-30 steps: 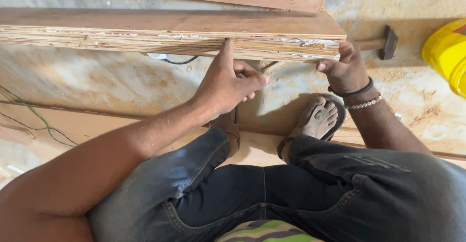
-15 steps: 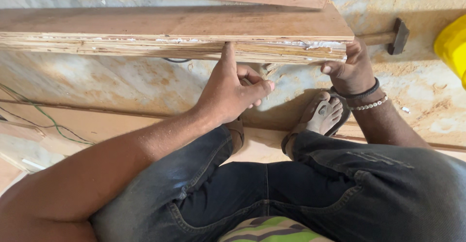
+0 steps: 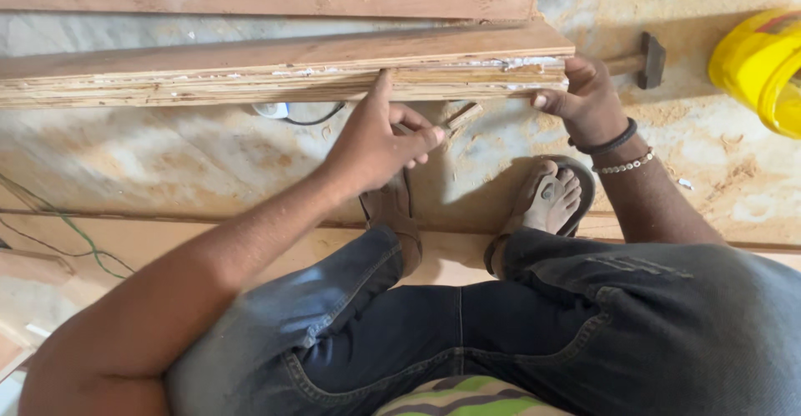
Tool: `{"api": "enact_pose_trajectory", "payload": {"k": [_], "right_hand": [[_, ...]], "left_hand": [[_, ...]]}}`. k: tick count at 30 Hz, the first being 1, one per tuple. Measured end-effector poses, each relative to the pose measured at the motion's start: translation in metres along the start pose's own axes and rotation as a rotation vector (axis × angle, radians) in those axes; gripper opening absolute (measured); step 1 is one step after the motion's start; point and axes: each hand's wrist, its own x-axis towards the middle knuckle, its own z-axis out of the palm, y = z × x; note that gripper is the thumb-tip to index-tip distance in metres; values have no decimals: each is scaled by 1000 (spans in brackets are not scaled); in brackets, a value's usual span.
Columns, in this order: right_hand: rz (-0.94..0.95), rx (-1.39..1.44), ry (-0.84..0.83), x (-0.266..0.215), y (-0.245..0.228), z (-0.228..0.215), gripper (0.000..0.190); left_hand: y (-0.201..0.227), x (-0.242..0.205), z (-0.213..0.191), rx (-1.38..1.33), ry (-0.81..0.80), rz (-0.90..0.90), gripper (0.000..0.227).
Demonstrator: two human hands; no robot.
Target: The person applies glue to several thin wood strips using a wooden stick, stacks them together, and hammers them into a groove on a plywood board.
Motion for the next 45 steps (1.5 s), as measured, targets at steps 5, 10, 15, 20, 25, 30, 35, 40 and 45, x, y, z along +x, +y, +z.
{"api": "enact_pose_trajectory", "payload": {"k": [5,10,15,20,25,30,35,40,45], "right_hand": [[-81,11,100,-16,5,-25,45],[348,-386,347,-38,9,-48,56],[161,-754,327,-44,30,-49,59],[91,-489,483,-34,58,-52,37],[103,-122,580,-46,55,-52,22],[50,187,639,-62,47,-39,25],[83,235,569,-57,33,-34,35],[-39,-216,419,-60,18,-25,59],[-201,-365,445,-73,-1,-21,80]], "left_hand": [[5,5,-8,-294,-36,-209,115],[-7,17,-5,-139,-22,-82,85],[-20,24,-4,-209,-19,-3,73],[-15,26,-5,-245,11,-58,65],[-19,25,-32,-56,-157,-7,62],[-34,28,-7,476,-20,93,107],[-32,49,10,-141,75,2,78],[-10,28,3,-369,2,-45,82],[29,-7,0,-260,7,464,97]]}}
